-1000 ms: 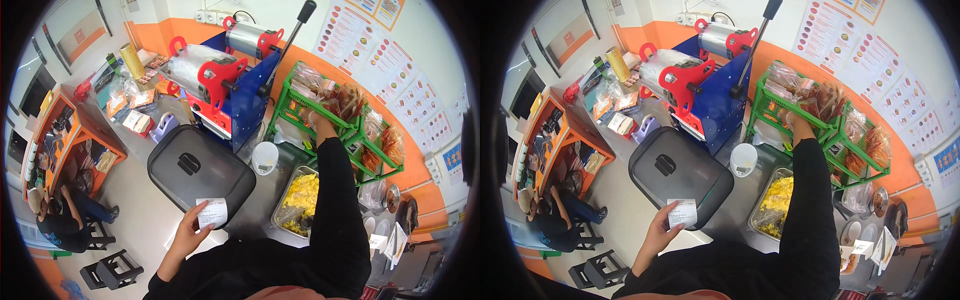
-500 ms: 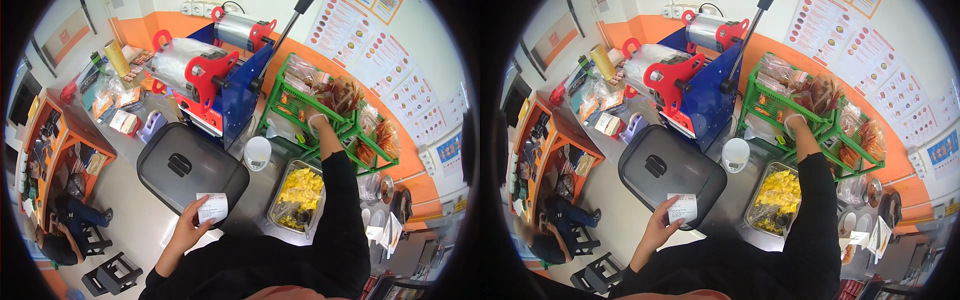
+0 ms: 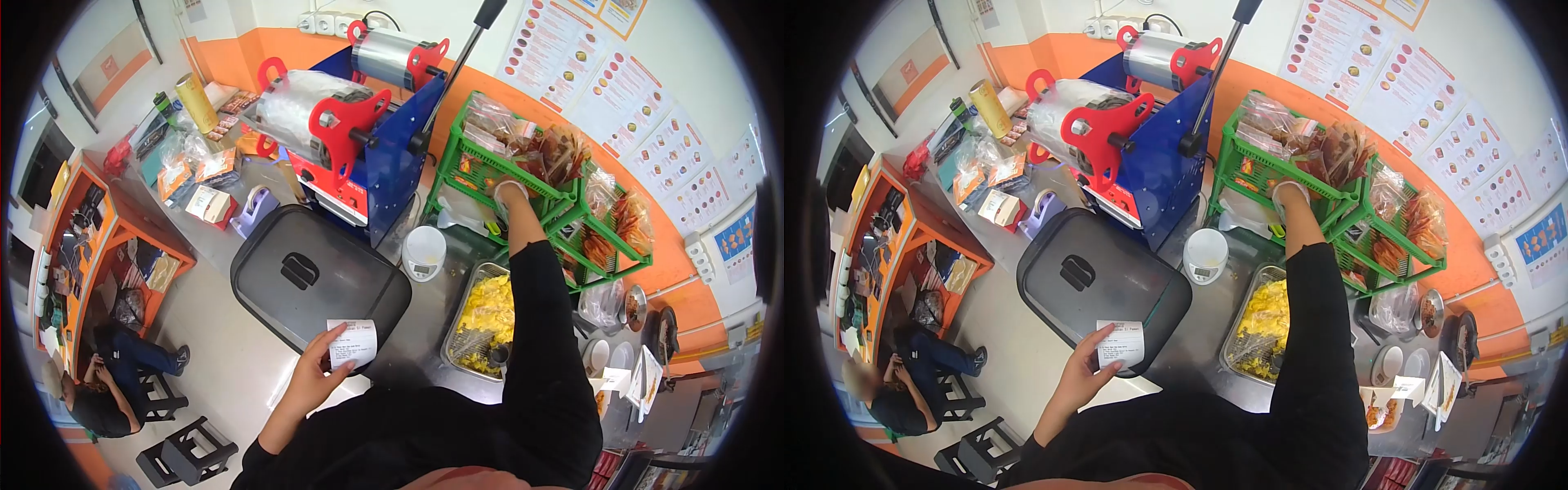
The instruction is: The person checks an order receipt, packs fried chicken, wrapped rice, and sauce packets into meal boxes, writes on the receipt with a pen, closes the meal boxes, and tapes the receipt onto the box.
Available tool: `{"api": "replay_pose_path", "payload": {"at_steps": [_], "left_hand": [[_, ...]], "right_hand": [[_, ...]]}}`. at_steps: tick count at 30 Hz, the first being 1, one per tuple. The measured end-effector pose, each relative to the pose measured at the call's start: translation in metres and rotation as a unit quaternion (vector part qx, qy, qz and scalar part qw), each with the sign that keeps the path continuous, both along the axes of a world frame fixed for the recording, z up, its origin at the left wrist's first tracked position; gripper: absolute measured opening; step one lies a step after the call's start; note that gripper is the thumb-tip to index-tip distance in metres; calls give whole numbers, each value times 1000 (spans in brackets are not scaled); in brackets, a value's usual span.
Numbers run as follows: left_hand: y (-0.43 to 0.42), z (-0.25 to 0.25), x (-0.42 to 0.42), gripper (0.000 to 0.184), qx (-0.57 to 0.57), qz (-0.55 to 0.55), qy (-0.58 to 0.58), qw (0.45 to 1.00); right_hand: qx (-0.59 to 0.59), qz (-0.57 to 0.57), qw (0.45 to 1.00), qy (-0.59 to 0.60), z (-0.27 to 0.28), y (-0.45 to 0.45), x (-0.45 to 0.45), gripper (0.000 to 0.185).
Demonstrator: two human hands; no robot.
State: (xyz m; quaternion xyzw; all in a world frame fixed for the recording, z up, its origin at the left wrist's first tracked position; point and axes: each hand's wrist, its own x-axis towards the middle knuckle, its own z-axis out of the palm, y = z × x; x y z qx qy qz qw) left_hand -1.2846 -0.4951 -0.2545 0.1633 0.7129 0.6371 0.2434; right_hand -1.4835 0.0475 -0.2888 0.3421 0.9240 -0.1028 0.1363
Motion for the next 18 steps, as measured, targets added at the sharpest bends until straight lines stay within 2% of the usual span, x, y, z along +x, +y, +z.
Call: {"api": "replay_pose_path", "payload": {"at_steps": [3,5,6,8,9,10,12,13,14,16,18], "left_hand": [[-3,3,2,67,0,3,4,1000],[-4,4,4,67,0,4,8,1000],[-3,4,4,67,0,4,14,1000],[-2,6,5,67,2,-4,18,1000],[0,7,5,67,2,-12,20,1000],[3,7,6,67,2,-19,21,1000],[9,7,8,68,8,-35,12,999],[12,7,9,68,7,-49,13,999],[17,8,10,68,11,-58,8,998],[29,12,14,68,12,-90,1,996],[44,18,20,68,7,-108,14,994]], "right_hand": [[9,13,1000,17,7,-8,5,62],[16,41,993,106,9,-13,14,53],[18,40,993,108,8,-14,20,53],[-28,86,961,261,5,-19,42,46],[-8,144,928,344,2,-25,56,44],[-5,137,928,346,4,-32,71,44],[-63,237,866,435,5,-45,100,45],[-244,141,841,462,1,-54,116,43],[-413,40,776,475,-4,-64,133,41],[-643,32,559,523,24,-97,182,38],[-697,-102,543,456,52,-110,237,37]]}}
